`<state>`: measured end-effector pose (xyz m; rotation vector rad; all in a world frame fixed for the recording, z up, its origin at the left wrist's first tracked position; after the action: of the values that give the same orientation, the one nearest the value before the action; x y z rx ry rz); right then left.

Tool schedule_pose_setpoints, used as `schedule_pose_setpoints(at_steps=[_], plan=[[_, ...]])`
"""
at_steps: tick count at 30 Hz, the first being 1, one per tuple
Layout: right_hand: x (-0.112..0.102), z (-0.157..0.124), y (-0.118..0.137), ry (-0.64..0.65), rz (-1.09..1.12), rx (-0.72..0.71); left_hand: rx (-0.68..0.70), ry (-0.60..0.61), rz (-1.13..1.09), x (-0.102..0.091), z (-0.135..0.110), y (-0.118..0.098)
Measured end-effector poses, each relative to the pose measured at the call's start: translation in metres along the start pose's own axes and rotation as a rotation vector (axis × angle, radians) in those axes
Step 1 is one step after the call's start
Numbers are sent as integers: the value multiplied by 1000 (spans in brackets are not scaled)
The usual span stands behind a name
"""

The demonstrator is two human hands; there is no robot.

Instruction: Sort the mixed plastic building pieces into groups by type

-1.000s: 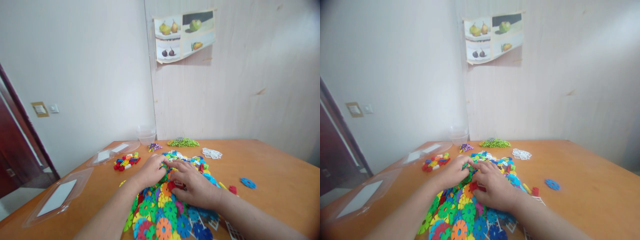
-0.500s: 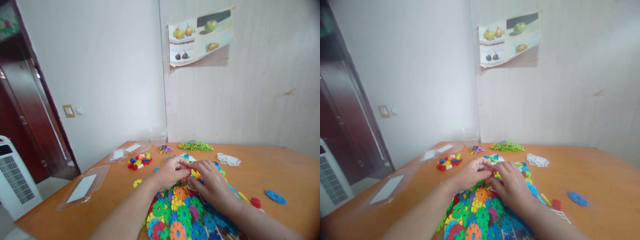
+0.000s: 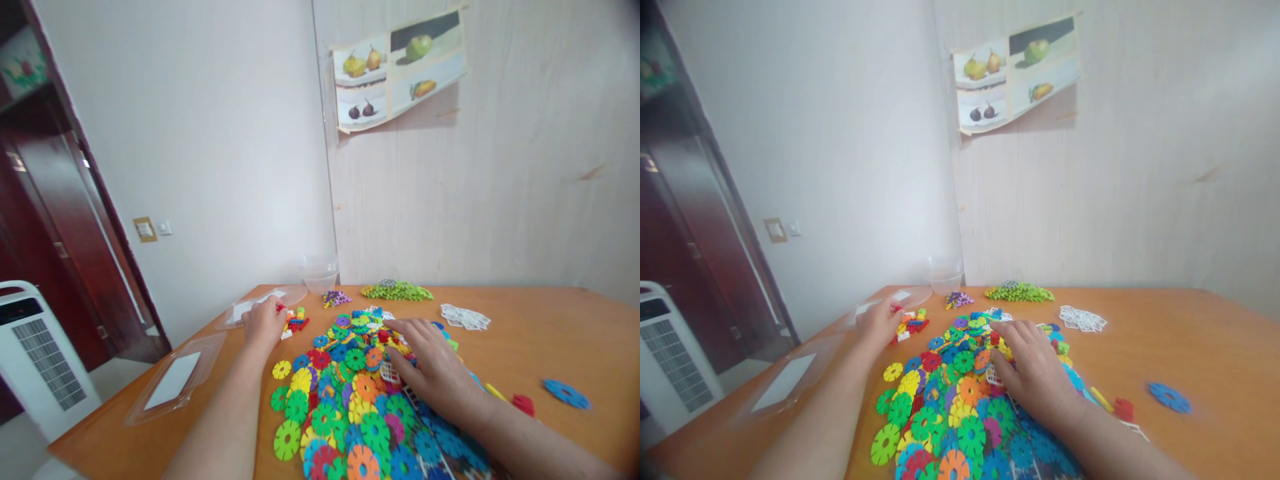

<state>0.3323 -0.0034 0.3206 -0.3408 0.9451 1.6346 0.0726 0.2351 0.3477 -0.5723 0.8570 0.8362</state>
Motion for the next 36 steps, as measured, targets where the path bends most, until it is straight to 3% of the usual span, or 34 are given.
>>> schedule_pose_setpoints(at_steps=[5, 17, 36], plan=[[-1, 0, 0, 7, 4, 5, 37, -3, 153, 3, -4, 1], [-1, 1, -1, 13, 12, 10, 47, 10, 144, 16, -8, 8], [-1, 1, -1, 12, 15, 3, 33, 33, 140, 20, -9, 9]])
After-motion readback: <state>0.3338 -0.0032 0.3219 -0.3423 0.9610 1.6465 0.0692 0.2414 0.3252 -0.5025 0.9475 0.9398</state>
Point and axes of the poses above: each hand's wrist, its own z-axis towards the middle knuckle, its own x-axis out of the palm, y = z × x, the point moved 2 cm from there along z, towards the middle knuckle, and after that the axes turned 15 degrees about x, right-handed, at the moved point
